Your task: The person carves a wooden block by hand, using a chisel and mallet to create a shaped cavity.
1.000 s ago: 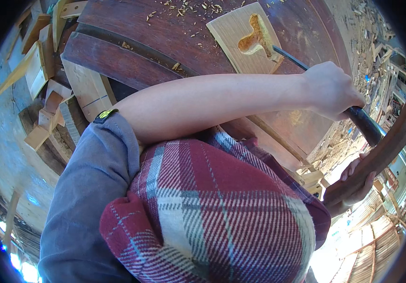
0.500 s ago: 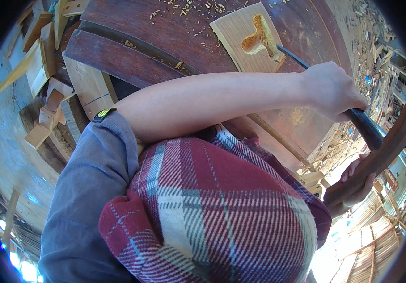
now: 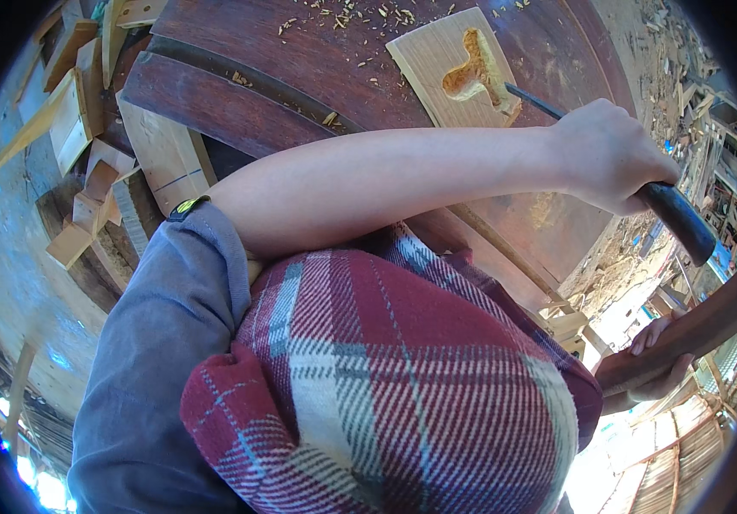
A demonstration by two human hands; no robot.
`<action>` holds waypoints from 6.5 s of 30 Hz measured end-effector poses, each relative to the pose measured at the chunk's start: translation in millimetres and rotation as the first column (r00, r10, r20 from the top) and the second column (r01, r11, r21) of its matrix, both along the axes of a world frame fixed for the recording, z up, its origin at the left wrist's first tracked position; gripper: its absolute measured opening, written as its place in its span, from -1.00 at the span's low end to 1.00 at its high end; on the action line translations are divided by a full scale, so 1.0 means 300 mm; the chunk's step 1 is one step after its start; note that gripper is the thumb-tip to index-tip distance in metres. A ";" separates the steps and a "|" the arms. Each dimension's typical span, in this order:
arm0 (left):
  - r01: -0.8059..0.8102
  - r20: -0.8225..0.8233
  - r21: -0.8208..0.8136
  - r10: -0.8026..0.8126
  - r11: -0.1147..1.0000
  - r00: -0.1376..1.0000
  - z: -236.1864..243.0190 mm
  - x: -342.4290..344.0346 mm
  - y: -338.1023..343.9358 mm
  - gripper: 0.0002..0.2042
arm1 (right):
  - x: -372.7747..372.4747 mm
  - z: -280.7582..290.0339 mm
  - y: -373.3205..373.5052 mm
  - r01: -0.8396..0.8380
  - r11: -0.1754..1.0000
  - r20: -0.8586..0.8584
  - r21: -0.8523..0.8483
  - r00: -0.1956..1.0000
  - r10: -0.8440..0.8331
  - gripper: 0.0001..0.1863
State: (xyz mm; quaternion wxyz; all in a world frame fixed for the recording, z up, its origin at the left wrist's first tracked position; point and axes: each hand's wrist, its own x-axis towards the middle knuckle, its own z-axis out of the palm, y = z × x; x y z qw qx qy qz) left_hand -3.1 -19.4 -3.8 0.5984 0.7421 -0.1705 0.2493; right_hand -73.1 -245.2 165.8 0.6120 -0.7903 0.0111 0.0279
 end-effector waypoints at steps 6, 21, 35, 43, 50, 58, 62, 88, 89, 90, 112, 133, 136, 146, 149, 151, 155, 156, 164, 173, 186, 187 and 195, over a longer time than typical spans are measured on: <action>0.005 -0.035 -0.004 -0.005 1.000 0.999 0.008 -0.001 0.006 -0.86 | 0.011 -0.009 -0.050 -0.050 0.999 -0.066 0.016 0.997 0.051 -0.35; 0.079 -0.094 -0.026 -0.081 0.997 0.992 -0.001 0.042 0.017 -0.88 | -0.012 -0.095 0.042 0.056 0.926 -0.046 -0.373 0.996 -0.078 -0.46; 0.107 -0.130 -0.025 -0.109 0.994 0.985 0.014 0.064 0.003 -0.89 | 0.111 0.055 -0.222 -0.303 0.951 0.066 -0.059 0.950 0.306 -0.39; 0.125 -0.215 -0.006 -0.123 0.992 0.969 0.023 0.069 0.004 -0.89 | 0.102 0.017 -0.118 -0.110 0.926 0.040 -0.362 0.990 0.133 -0.44; 0.093 -0.209 -0.008 -0.092 0.996 0.973 0.003 0.084 0.003 -0.91 | 0.086 -0.158 0.095 -0.015 0.985 -0.100 -0.172 0.995 -0.003 -0.48; 0.136 -0.220 -0.004 -0.134 0.991 0.966 -0.021 0.094 0.004 -0.92 | 0.065 -0.158 0.204 0.123 0.933 -0.032 -0.338 0.989 -0.143 -0.42; 0.129 -0.250 -0.034 -0.134 0.991 0.959 -0.017 0.051 0.004 -0.92 | 0.113 -0.044 0.019 0.093 0.926 -0.011 -0.365 0.994 -0.104 -0.31; 0.105 -0.145 0.026 -0.101 0.994 0.984 0.025 0.015 -0.005 -0.91 | 0.056 -0.036 0.035 0.014 0.997 0.040 -0.074 0.999 -0.011 -0.37; 0.106 -0.144 0.024 -0.102 0.994 0.984 0.023 0.014 -0.005 -0.91 | 0.051 -0.038 0.049 0.043 0.996 0.064 -0.072 0.997 -0.039 -0.37; 0.096 -0.147 0.010 -0.094 0.995 0.985 0.022 0.014 -0.006 -0.91 | 0.049 -0.037 0.056 0.044 0.996 0.064 -0.073 0.997 -0.040 -0.37; 0.081 -0.065 -0.035 -0.083 0.996 0.994 0.010 0.010 -0.002 -0.88 | 0.102 0.034 -0.186 -0.271 0.962 -0.255 0.041 0.928 0.272 -0.36; 0.193 -0.117 -0.038 -0.196 0.980 0.974 0.027 0.023 0.013 -0.89 | 0.016 0.089 -0.091 -0.087 0.995 0.061 -0.055 0.994 0.091 -0.29; 0.172 -0.148 -0.033 -0.175 0.985 0.973 0.001 0.060 0.010 -0.89 | 0.104 0.146 -0.216 -0.369 0.925 -0.124 0.089 0.918 0.378 -0.31; 0.215 -0.143 -0.072 -0.224 0.974 0.964 0.012 0.061 0.007 -0.90 | 0.103 0.082 -0.200 -0.387 0.890 -0.334 0.242 0.828 0.451 -0.52; 0.141 -0.130 -0.071 -0.149 0.988 0.980 -0.009 0.066 -0.015 -0.90 | -0.022 -0.179 0.107 0.134 0.962 -0.045 -0.237 0.988 -0.148 -0.40; 0.123 -0.135 -0.059 -0.130 0.991 0.982 -0.031 0.056 0.013 -0.90 | 0.034 -0.148 0.027 0.025 0.935 0.034 -0.355 0.999 -0.014 -0.41; 0.208 -0.140 -0.062 -0.215 0.976 0.966 0.007 0.066 -0.019 -0.90 | 0.020 -0.156 0.063 0.194 0.962 0.236 -0.191 0.961 -0.147 -0.43; 0.202 -0.153 -0.051 -0.207 0.978 0.966 0.008 0.073 -0.026 -0.90 | 0.018 -0.175 0.090 0.186 0.959 0.169 -0.215 0.974 -0.151 -0.44; 0.216 -0.134 -0.030 -0.218 0.976 0.967 0.021 0.082 -0.024 -0.89 | 0.102 -0.023 -0.271 -0.135 0.976 0.014 0.172 0.991 0.134 -0.54; 0.160 -0.157 -0.017 -0.160 0.987 0.974 -0.024 0.083 -0.023 -0.87 | 0.187 -0.008 -0.292 -0.577 0.727 -0.313 0.372 0.660 0.683 -0.48; 0.128 -0.078 0.003 -0.127 0.992 0.989 0.012 0.007 -0.008 -0.84 | 0.052 -0.144 0.027 0.077 0.994 0.126 -0.079 0.990 -0.067 -0.36; 0.122 -0.071 0.015 -0.120 0.992 0.990 0.009 0.009 -0.009 -0.84 | 0.051 -0.148 0.016 0.087 0.990 0.115 -0.108 0.991 -0.074 -0.34; 0.096 -0.011 -0.029 -0.096 0.995 0.995 -0.010 0.006 -0.008 -0.83 | 0.035 -0.136 0.019 0.065 0.982 0.070 -0.178 0.996 -0.054 -0.33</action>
